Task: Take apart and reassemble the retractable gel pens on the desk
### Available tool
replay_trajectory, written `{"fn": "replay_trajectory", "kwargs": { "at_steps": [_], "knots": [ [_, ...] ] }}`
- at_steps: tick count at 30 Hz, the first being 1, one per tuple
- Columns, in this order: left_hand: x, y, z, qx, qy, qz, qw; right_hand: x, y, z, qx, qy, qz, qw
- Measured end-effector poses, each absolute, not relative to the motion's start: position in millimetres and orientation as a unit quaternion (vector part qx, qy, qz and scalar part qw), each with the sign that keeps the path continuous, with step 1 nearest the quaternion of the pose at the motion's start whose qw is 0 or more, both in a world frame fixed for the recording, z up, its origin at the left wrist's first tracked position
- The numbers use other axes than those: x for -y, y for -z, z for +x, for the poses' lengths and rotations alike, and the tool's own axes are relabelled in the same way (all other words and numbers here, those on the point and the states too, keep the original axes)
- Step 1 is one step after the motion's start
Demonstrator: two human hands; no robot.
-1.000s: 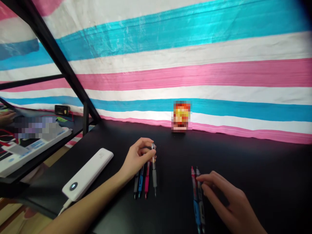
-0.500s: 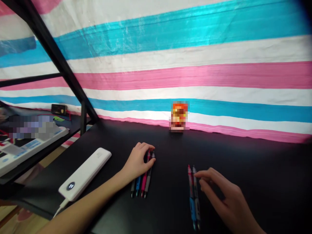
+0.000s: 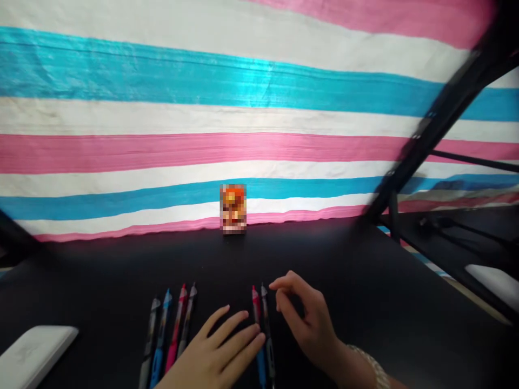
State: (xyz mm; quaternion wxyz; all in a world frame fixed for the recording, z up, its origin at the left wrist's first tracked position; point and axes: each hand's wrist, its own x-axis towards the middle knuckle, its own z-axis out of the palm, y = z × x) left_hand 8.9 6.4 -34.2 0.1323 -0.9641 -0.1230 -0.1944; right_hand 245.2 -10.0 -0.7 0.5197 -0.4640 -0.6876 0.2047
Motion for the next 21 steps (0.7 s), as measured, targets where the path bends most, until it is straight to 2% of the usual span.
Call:
{"fn": "replay_trajectory", "kwargs": {
  "at_steps": [6,8,21],
  "knots": [
    [-8,44,14,0.159,0.337,-0.916,0.152,9,0,245,0.684,-0.199,-0.468,0.522],
    [-6,33,15,0.158,0.286,-0.933,0.150,9,0,245,0.684,-0.202,-0.470,0.520],
    [0,20,16,0.122,0.312,-0.936,0.105,4,2,245,0.678,-0.220,-0.482,0.510]
  ]
}}
